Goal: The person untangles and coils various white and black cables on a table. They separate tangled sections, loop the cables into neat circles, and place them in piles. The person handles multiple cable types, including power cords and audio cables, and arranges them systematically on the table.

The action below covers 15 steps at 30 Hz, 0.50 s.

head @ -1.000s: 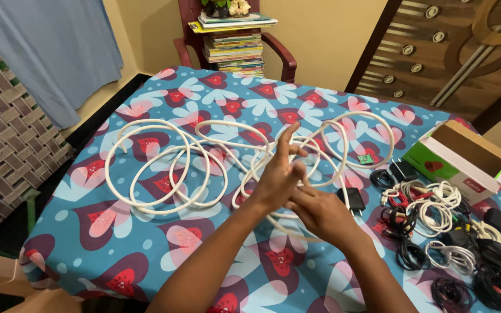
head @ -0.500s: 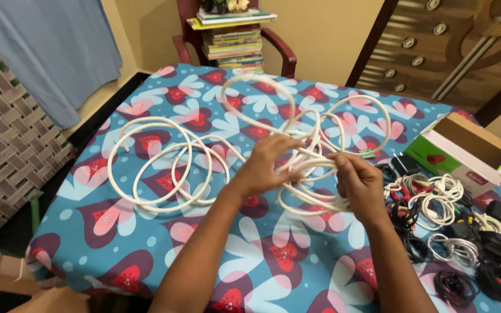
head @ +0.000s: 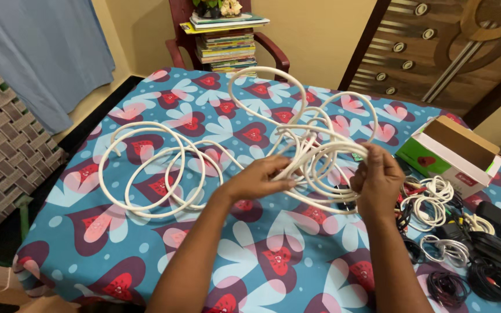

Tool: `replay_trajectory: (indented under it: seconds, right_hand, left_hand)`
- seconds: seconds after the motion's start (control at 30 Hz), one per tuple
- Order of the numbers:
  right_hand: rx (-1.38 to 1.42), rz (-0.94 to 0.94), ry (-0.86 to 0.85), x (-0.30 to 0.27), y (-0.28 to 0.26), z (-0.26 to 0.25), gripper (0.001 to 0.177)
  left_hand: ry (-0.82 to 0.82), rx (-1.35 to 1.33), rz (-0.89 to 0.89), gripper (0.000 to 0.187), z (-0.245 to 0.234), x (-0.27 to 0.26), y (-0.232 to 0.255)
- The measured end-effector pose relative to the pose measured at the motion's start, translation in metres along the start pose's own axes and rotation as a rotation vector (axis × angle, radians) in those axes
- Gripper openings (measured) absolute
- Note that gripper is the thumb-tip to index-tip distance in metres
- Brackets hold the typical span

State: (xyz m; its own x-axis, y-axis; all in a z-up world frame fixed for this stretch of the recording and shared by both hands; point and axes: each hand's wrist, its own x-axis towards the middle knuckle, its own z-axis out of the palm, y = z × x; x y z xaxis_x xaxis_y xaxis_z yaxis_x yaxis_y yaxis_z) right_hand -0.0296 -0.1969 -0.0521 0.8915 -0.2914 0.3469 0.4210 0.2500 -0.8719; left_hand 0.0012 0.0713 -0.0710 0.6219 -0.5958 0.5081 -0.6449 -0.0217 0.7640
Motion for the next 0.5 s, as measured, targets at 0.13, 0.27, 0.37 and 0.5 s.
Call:
replay_trajectory:
  seconds: [0.13, 0.27, 0.37, 0.5]
  right_hand:
    - [0.212, 0.16, 0.089, 0.017, 0.007, -0.028, 0.023]
    - [0.531, 0.365, 0.041, 0.041, 0.023, -0.061, 0.025]
    - [0.635, 0.414, 0.027, 0.051, 0.034, -0.08, 0.028]
    - [0.642, 0.26, 0.087, 0.054, 0.027, -0.111, 0.03]
  left_hand:
    - [0.024, -0.279, -0.414, 0.034, -0.004, -0.001, -0.009]
    - [0.192, -0.105, -0.177, 0.03, -0.007, 0.001, -0.016]
    - [0.155, 0.161, -0.119, 0.029, 0.004, 0.0, -0.025]
    - [-0.159, 0.951, 0.004, 0.039, 0.026, 0.0, -0.051]
